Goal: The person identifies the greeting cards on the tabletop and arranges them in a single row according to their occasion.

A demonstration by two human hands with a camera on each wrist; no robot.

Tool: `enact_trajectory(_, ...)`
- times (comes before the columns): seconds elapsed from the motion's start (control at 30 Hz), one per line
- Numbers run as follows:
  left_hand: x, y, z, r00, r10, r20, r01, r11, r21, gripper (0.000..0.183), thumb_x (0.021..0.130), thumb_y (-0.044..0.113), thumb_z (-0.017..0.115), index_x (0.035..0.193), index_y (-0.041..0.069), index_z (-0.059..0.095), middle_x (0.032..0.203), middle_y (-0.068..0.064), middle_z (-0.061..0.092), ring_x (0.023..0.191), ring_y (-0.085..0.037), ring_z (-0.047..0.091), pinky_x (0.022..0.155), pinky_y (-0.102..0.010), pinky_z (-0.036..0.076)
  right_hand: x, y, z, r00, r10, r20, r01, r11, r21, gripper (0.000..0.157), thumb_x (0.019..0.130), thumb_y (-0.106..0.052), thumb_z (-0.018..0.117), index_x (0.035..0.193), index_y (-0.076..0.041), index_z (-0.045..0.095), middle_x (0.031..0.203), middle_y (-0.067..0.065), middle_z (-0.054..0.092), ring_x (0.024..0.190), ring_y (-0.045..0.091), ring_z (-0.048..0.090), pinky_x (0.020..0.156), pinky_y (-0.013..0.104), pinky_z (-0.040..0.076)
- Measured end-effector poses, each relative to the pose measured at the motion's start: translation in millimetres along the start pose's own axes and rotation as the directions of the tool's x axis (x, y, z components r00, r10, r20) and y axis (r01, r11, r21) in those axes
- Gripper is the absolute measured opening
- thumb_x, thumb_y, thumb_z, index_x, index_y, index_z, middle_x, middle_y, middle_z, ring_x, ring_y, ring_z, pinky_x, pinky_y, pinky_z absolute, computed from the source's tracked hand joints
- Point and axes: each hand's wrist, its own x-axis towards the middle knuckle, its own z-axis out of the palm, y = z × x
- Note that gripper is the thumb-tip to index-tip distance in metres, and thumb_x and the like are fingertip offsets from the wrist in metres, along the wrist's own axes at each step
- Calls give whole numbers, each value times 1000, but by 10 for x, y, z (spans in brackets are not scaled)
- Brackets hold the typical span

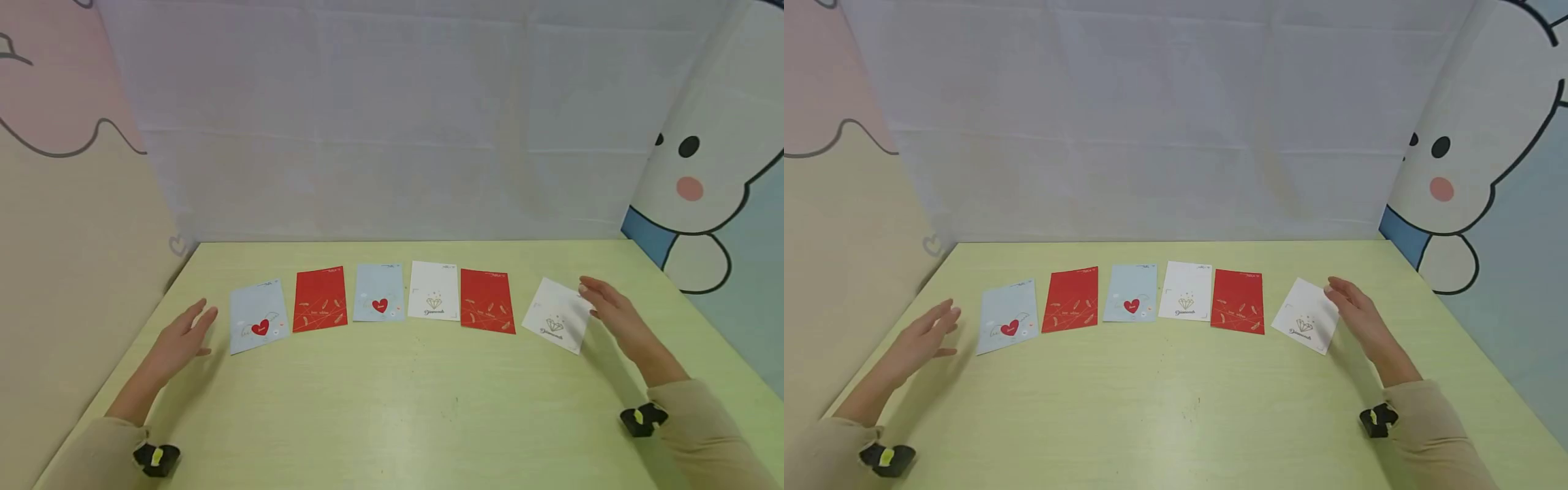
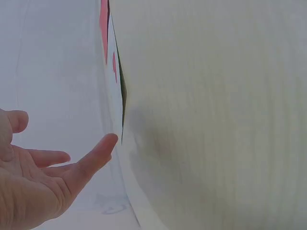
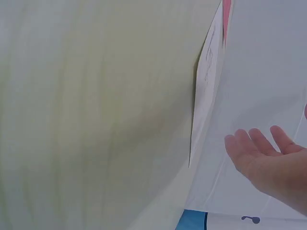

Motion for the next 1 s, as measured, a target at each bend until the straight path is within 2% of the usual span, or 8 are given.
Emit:
enact_trajectory(0.1, -17, 5, 16, 999, -18, 40, 22, 994, -104, 73, 94, 45, 25, 137, -8, -1, 133, -37, 15, 110, -48, 37, 79, -48, 43, 21, 1, 56, 999, 38, 27, -44, 971, 235, 67, 94, -37, 36, 139, 2, 7, 140, 17, 16, 121, 24, 27, 95, 35, 31)
enact_trajectory(0.23, -27, -3, 31, 998, -2, 69, 17, 976, -219, 72, 95, 41, 26, 134, -12, -2, 133, -38, 12, 116, -50, 26, 71, -38, 49, 52, -27, 133, 991, 101, 89, -133, 844, 520, 70, 93, -35, 42, 141, -3, 2, 134, 8, 22, 106, 7, 43, 85, 21, 40)
enact_trajectory(0.4, -41, -22, 39, 996, -6, 88, 31, 959, -281, 69, 96, 37, 25, 133, -14, -2, 133, -39, 7, 114, -49, 30, 71, -36, 49, 50, -108, 267, 982, 113, 150, -184, 736, 652, 67, 94, -29, 42, 141, -5, 1, 129, 7, 27, 96, 5, 51, 86, 25, 41)
enact_trajectory(0.53, -15, -126, 56, 995, -9, 98, 39, 950, -311, 68, 97, 37, 25, 133, -14, -2, 132, -40, 6, 112, -48, 34, 70, -35, 50, 47, -172, 412, 978, 88, 190, -199, 669, 716, 49, 95, -26, 40, 137, -10, 20, 116, -1, 44, 98, 10, 53, 89, 30, 37)
enact_trajectory(0.67, 45, -296, 76, 994, -32, 100, 65, 936, -345, 69, 96, 37, 28, 134, -13, -1, 131, -40, 10, 103, -28, 52, 69, -35, 50, 73, -233, 578, 974, 57, 218, -202, 647, 735, 25, 95, -22, 39, 119, -13, 36, 109, -2, 52, 102, 16, 53, 90, 31, 36)
enact_trajectory(0.73, 51, -317, 81, 994, -36, 105, 72, 933, -353, 68, 96, 35, 29, 134, -13, -1, 131, -40, 11, 100, -23, 55, 69, -35, 50, 93, -275, 662, 972, 61, 227, -209, 661, 720, 28, 96, -22, 39, 121, -11, 36, 112, 1, 50, 105, 19, 51, 90, 32, 36)
enact_trajectory(0.93, -36, -114, 77, 992, -35, 118, 73, 938, -340, 59, 98, 23, 25, 133, -15, -2, 130, -42, 11, 105, -41, 46, 70, -36, 50, 165, -430, 908, 968, 67, 243, -215, 724, 656, 57, 96, -22, 37, 137, 4, 8, 119, 9, 40, 107, 23, 49, 91, 31, 37)
enact_trajectory(1.0, -58, -63, 75, 992, -39, 119, 78, 939, -336, 58, 98, 23, 24, 132, -16, -1, 129, -42, 12, 105, -42, 47, 70, -35, 50, 194, -478, 992, 967, 63, 247, -214, 727, 652, 53, 96, -22, 38, 136, 3, 14, 119, 9, 43, 108, 26, 49, 91, 34, 36)
